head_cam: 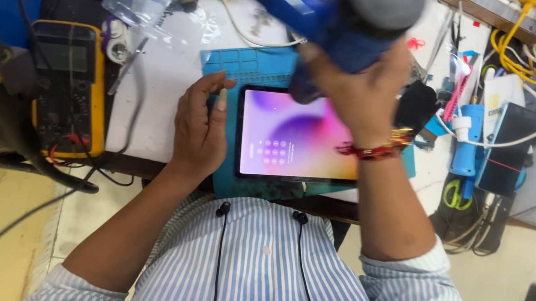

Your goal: The person uses a heat gun to warm the edges of a tablet, then uses a metal prying tool to separate the screen from the frame. They repeatedly heat and pry along the edges, flip the tablet, and continue prying until the screen is partially detached.

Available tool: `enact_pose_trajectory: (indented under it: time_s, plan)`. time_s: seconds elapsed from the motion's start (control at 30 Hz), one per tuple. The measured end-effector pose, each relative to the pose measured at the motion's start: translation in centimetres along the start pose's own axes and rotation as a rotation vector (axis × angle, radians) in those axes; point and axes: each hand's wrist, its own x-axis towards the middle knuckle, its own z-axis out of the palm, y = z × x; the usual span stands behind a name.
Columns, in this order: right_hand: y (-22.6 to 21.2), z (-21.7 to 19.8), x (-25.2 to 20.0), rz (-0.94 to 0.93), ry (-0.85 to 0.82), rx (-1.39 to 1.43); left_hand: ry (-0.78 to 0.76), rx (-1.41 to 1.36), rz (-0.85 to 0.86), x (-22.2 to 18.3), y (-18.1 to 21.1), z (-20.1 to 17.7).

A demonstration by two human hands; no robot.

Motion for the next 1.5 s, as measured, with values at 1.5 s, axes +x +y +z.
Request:
enact_pose_trajectory:
  time_s: [1.5]
  plan:
    - [-4.8,3.3,-10.3,-0.135,-0.262,-0.084,0.203,-0.491,-0.207,-0.5,-1.4,-0.1]
